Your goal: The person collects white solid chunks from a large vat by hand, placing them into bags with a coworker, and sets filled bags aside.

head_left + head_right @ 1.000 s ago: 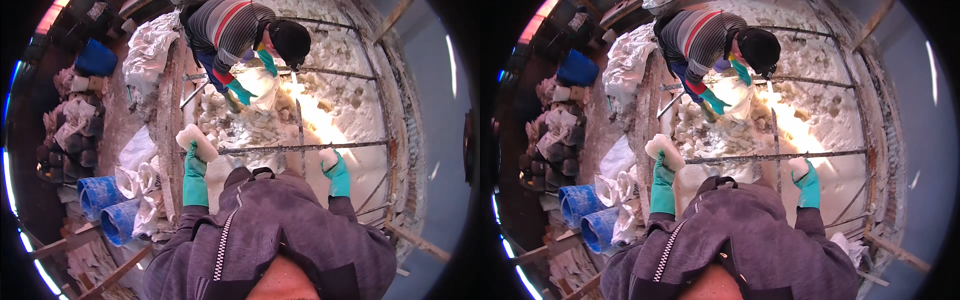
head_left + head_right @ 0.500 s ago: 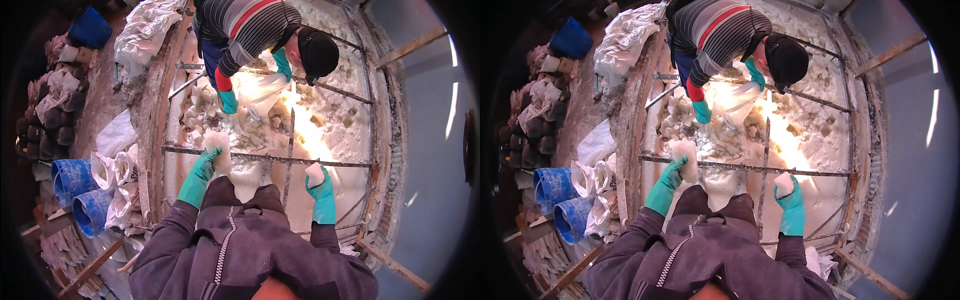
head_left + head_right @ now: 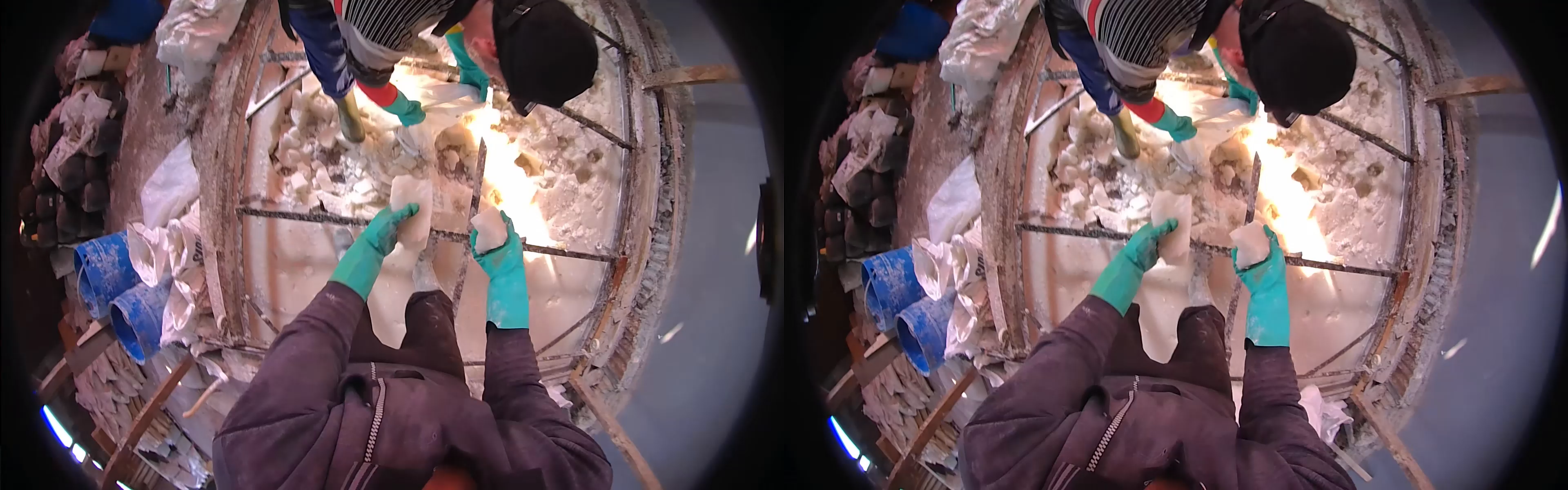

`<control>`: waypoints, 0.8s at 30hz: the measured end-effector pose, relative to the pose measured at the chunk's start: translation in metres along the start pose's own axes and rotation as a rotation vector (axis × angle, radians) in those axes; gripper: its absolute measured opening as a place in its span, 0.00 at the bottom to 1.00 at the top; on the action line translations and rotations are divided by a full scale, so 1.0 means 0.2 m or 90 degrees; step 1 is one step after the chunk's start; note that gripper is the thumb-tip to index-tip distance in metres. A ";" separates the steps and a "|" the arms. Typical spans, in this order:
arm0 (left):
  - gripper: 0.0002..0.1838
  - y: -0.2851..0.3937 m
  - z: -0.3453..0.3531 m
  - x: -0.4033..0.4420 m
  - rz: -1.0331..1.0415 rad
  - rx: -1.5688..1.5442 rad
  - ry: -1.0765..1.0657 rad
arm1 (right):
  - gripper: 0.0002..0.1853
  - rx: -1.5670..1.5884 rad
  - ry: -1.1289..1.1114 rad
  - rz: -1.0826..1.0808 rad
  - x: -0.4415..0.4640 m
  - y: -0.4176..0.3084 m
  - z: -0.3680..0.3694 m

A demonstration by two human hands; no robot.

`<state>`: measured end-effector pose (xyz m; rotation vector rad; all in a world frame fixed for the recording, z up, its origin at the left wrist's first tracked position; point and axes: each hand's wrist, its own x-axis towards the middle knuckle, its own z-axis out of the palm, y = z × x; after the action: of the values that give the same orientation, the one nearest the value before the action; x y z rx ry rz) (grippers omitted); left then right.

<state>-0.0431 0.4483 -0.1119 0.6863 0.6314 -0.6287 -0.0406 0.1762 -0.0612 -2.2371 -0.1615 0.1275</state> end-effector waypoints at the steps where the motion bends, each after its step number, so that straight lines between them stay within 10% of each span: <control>1: 0.21 -0.01 0.02 0.05 -0.003 -0.001 -0.006 | 0.09 -0.033 -0.034 0.009 -0.01 0.09 0.02; 7: 0.20 0.02 0.08 0.13 -0.011 0.032 -0.004 | 0.11 0.312 0.001 0.210 -0.05 0.18 0.05; 11: 0.22 0.06 0.04 0.11 -0.034 0.056 -0.012 | 0.12 1.161 0.085 0.661 0.06 0.08 -0.09; 24: 0.23 0.18 -0.03 0.10 -0.013 0.068 0.008 | 0.12 1.167 0.109 0.674 0.38 0.06 0.04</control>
<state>-0.0069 0.4692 -0.1164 0.7849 0.6202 -0.6812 0.0334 0.1879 -0.0779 -0.2991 0.8961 0.4160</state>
